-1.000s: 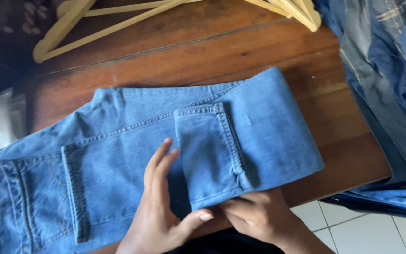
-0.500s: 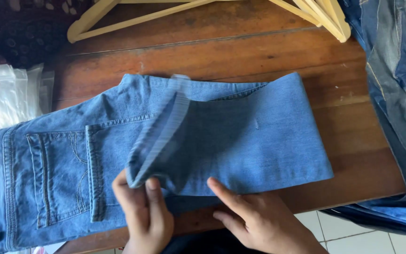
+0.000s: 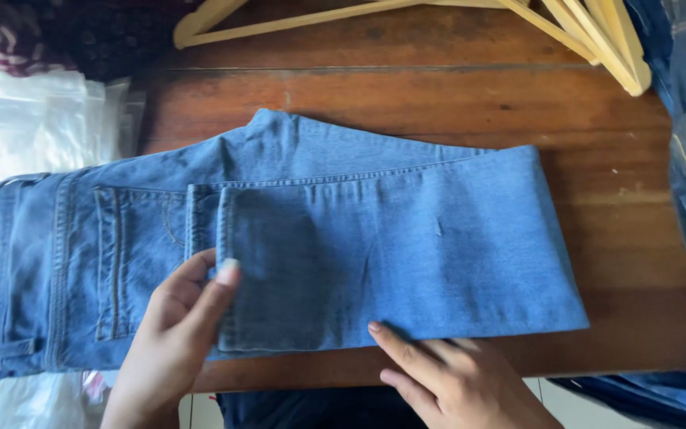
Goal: Folding a pair of blue jeans and arranging tags on the back.
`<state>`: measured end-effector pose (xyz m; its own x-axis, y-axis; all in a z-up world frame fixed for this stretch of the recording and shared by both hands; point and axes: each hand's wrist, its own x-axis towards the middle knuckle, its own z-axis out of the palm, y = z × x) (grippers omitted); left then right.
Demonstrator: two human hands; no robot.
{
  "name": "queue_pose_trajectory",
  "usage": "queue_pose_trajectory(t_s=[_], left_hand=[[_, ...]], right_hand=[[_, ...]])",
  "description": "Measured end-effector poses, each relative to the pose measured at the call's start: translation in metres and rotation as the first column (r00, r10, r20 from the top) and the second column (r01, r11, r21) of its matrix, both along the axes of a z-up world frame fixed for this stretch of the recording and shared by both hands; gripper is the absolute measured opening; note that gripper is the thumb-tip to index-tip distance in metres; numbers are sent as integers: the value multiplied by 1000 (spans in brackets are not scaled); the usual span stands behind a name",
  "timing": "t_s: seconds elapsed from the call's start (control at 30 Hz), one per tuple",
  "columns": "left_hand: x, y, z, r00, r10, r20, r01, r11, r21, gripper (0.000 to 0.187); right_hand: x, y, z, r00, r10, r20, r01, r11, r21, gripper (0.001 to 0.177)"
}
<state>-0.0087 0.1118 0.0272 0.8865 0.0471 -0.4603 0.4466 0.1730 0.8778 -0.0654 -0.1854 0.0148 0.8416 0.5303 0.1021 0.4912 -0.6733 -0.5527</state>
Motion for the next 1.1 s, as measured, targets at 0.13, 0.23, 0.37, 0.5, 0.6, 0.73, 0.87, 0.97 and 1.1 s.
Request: queue_pose_trajectory(t_s=[0.13,0.23,0.37,0.5,0.6,0.73,0.87,0.97,1.1], left_hand=[[5,-7,36,992,-109,65,48,795,605,30],[7,1,36,991,-126,-42,107,571,814,27],[6,13,27,989,-144,-20,90,501,860,30],[5,15,26,991,-132,-9,78,529,845,39],[5,15,26,989,-148,-11,83,490,868,39],[3,12,29,983,-182,11,79,482,873,43],[-4,-3,30,963,-268,25,-11,56,998,68],[-3,-31,35,816,-538,213,-213,62,975,60],[6,-73,19,504,-810,300,-56,315,947,52]], right_hand=[[-5,1,-8,999,32,8,-32,999,17,54],[-10,2,-6,991,-71,116,65,997,50,45],[-14,-4,-5,884,-435,174,387,887,252,30],[15,-17,11,815,-412,408,408,907,101,21],[30,-39,-15,850,-272,451,377,912,-161,45],[33,-42,-19,933,-296,204,339,914,-222,54],[32,-37,-14,939,-307,156,339,905,-258,53],[41,-30,-13,940,-305,153,335,908,-253,51],[52,0,-5,976,-175,132,202,949,-242,57]])
